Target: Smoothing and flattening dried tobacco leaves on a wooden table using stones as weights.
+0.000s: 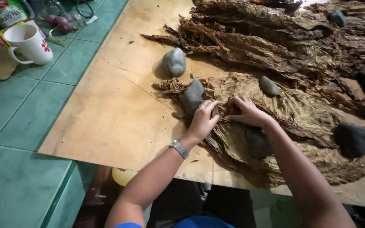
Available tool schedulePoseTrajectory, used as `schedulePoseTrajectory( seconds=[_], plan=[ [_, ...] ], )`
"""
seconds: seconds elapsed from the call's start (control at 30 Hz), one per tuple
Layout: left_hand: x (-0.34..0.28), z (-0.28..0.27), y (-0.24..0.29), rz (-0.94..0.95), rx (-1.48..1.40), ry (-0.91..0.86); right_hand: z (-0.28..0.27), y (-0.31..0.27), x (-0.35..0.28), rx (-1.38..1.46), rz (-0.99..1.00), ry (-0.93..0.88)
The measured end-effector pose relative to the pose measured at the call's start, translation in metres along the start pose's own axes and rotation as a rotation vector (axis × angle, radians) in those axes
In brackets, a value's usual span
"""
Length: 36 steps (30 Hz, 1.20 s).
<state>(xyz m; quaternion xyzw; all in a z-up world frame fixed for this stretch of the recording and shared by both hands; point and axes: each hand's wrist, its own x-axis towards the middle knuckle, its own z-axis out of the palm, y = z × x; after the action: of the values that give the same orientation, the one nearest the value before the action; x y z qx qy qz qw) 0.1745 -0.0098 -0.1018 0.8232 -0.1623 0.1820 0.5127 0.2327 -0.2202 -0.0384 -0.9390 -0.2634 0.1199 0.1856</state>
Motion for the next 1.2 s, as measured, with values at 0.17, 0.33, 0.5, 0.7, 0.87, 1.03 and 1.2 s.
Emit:
schedulePoseTrajectory(
  seconds=[0.17, 0.33, 0.5, 0.7, 0.87, 1.03, 1.2],
  plan=[
    [-0.002, -0.004, 0.009, 0.04, 0.055, -0.058, -0.016, -0.002, 0.002, 0.634, 0.12, 0.266],
    [0.0, 0.0, 0.002, -0.022, 0.091, -0.042, -0.011, 0.002, 0.069, 0.305, -0.042, 0.574],
    [0.0, -0.019, 0.032, -0.124, -0.076, -0.054, 0.007, -0.159, 0.084, -0.31, 0.069, 0.249],
    [0.002, -0.02, 0.035, -0.139, -0.108, -0.13, 0.057, -0.146, 0.135, -0.435, 0.187, 0.133],
    [0.003, -0.02, 0.037, -0.178, -0.145, -0.171, 0.041, -0.152, 0.133, -0.456, 0.197, 0.023],
    [0.0, -0.024, 0.037, -0.247, -0.168, -0.184, 0.05, -0.13, 0.14, -0.467, 0.171, 0.118],
    [0.003, -0.027, 0.038, -0.355, -0.193, -0.144, 0.02, -0.163, 0.095, -0.132, 0.098, 0.249]
  ],
)
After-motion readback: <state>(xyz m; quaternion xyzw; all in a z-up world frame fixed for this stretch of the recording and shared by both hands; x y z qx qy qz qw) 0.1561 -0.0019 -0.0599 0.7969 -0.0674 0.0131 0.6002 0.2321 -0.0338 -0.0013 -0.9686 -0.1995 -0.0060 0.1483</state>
